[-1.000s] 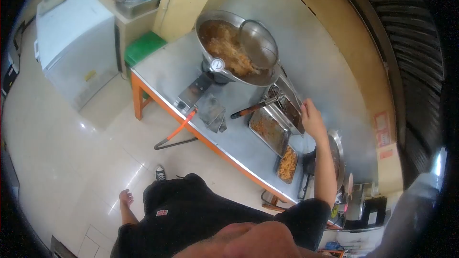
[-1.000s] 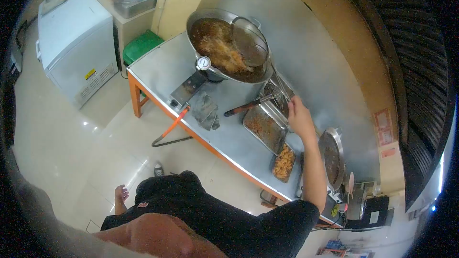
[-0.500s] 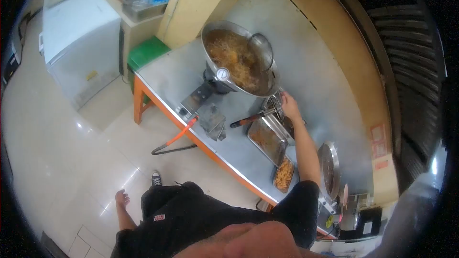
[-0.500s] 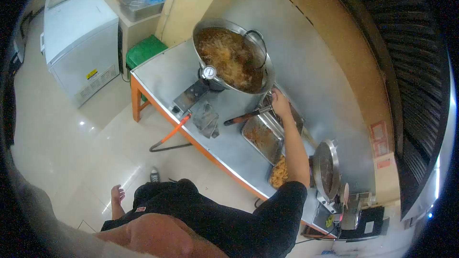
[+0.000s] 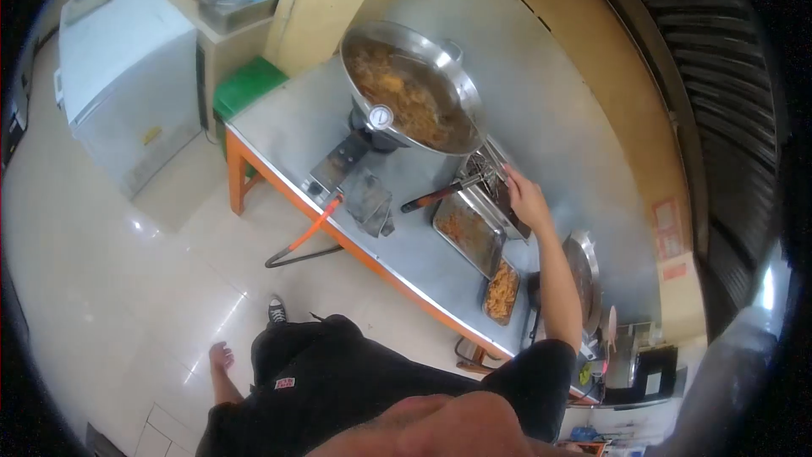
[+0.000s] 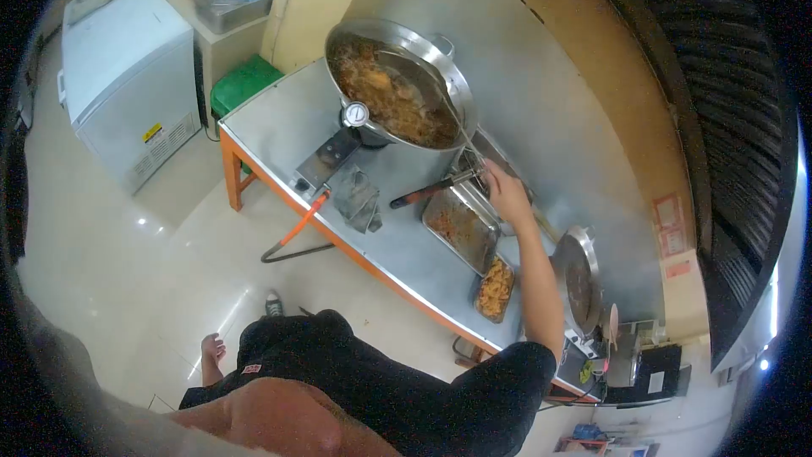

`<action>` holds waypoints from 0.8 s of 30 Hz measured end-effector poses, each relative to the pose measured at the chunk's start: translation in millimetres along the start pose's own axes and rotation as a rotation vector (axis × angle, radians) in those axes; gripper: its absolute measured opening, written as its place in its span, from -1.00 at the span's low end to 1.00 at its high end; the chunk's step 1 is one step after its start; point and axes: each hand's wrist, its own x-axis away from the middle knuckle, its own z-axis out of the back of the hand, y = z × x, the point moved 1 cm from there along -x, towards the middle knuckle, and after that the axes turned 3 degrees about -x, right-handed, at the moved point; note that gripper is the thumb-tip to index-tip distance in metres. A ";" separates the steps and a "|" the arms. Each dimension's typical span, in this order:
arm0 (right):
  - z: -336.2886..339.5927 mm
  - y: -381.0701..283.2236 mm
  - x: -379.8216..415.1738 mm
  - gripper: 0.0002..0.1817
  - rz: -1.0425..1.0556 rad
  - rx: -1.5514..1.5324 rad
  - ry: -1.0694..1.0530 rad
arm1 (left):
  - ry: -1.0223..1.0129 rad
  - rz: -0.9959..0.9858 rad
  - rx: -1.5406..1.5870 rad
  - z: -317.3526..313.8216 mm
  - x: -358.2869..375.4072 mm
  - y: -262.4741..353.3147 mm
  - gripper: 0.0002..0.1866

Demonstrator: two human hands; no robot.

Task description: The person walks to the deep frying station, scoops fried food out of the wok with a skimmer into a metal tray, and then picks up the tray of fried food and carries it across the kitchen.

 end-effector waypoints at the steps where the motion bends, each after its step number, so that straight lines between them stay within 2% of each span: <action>1: 10.0 -1.9 9.5 -0.65 0.032 0.004 0.038 | -0.008 -0.032 -0.021 -2.5 2.9 12.2 -0.61; 3: 27.3 -3.8 25.5 -0.65 0.074 0.030 0.106 | -0.026 -0.097 -0.066 -11.2 11.5 33.2 -0.62; 6: 51.0 -15.2 46.8 -0.65 -0.164 -0.106 -0.005 | -0.013 -0.175 -0.055 -19.0 21.2 57.3 -0.67; 10: 59.0 -20.0 65.6 -0.65 -0.283 -0.207 -0.056 | -0.036 -0.171 -0.086 -21.8 19.9 69.4 -0.68; 13: 40.7 -9.0 70.4 -0.65 -0.279 -0.287 -0.118 | -0.020 -0.126 -0.138 -20.4 23.2 70.9 -0.70; 16: 14.4 -6.6 64.7 -0.64 -0.129 -0.110 -0.030 | -0.013 -0.092 -0.132 -17.5 21.6 67.3 -0.70; 20: -16.5 -0.5 43.9 -0.63 -0.081 -0.164 0.030 | -0.060 -0.092 -0.175 -6.2 21.1 62.3 -0.60; 24: -32.6 -2.4 22.5 -0.63 -0.086 -0.157 0.058 | -0.030 -0.101 -0.144 2.2 22.7 54.7 -0.61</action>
